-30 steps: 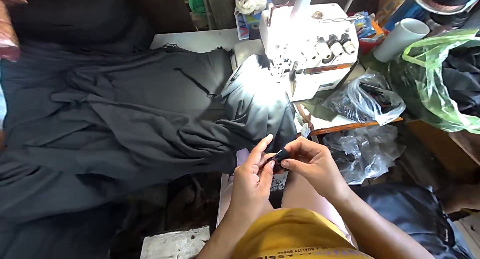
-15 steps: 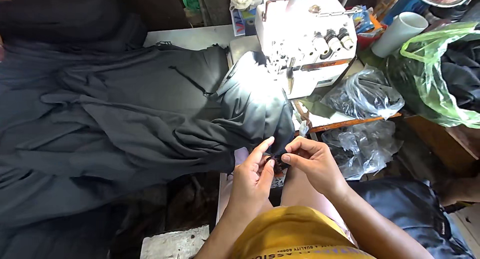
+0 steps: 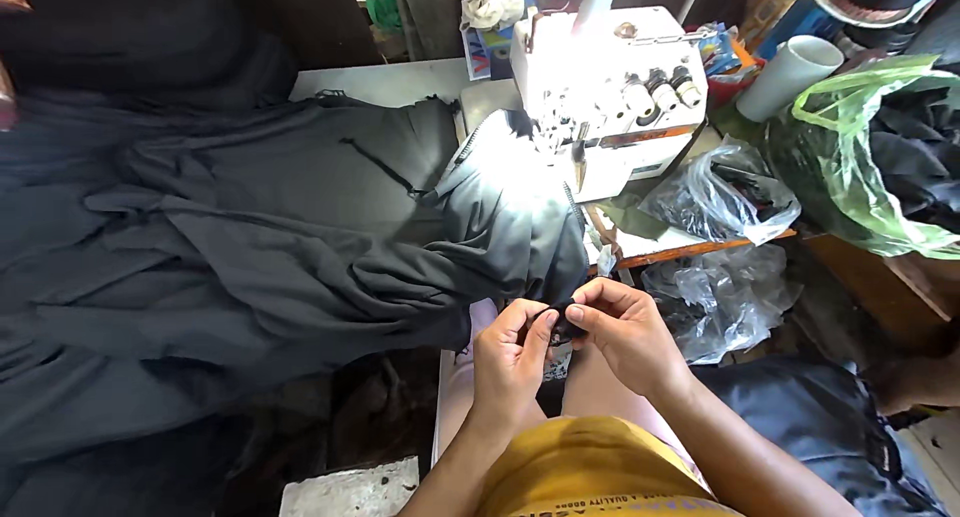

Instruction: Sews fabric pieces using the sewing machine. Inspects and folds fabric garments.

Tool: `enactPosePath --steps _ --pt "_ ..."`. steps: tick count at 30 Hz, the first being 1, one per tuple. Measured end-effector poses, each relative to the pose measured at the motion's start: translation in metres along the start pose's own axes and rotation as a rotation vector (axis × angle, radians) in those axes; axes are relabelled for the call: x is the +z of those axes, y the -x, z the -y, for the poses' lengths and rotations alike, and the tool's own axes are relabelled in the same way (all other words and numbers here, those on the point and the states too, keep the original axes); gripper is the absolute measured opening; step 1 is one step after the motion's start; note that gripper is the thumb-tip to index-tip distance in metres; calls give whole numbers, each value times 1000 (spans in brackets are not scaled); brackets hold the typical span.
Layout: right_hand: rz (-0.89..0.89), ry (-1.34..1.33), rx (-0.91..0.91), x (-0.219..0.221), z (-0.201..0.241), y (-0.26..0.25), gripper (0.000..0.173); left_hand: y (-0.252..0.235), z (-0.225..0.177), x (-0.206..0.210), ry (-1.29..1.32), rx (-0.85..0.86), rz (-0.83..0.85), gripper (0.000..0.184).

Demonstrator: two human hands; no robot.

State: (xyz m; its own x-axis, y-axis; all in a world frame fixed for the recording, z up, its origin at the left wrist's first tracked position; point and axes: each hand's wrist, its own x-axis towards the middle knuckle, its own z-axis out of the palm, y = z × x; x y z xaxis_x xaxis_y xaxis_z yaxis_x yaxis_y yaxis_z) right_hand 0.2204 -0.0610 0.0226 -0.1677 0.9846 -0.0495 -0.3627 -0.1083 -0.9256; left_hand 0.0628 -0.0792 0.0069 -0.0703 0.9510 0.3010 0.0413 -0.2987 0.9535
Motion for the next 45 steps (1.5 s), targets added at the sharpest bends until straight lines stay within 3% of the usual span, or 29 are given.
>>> enactPosePath --steps 5,10,12,15,17,20,24,29,32,35,40,45 --pt "-11 30 -113 2 -7 -1 4 -1 4 0 -114 101 -6 10" --pt "-57 539 -653 2 -20 -8 5 -12 5 -1 -243 255 5 14" --pt "-66 576 -704 1 -9 -20 6 -29 -2 -4 -309 286 56 16" --pt "-110 503 -514 0 21 -52 5 -67 -16 -13 -426 202 109 32" --pt "-152 453 -355 -4 38 -84 5 -91 -22 -13 -514 254 46 40" --pt "-180 528 -292 -9 48 -132 7 -120 -24 0 -651 450 -38 25" --pt "-143 648 -329 -16 40 -166 8 -144 2 13 -819 566 47 12" --pt "-147 682 -275 -20 36 -153 12 -149 22 15 -938 575 59 13" --pt "-193 563 -110 -29 25 -139 19 -148 21 12 -961 583 76 14" --pt "-29 371 80 -40 6 -111 15 -148 22 10 -981 616 104 16" --pt "-59 85 83 -30 -19 -53 16 -144 19 5 -1019 622 169 22" --pt "-44 23 89 -23 -12 -49 17 -146 17 5 -1060 659 146 22"
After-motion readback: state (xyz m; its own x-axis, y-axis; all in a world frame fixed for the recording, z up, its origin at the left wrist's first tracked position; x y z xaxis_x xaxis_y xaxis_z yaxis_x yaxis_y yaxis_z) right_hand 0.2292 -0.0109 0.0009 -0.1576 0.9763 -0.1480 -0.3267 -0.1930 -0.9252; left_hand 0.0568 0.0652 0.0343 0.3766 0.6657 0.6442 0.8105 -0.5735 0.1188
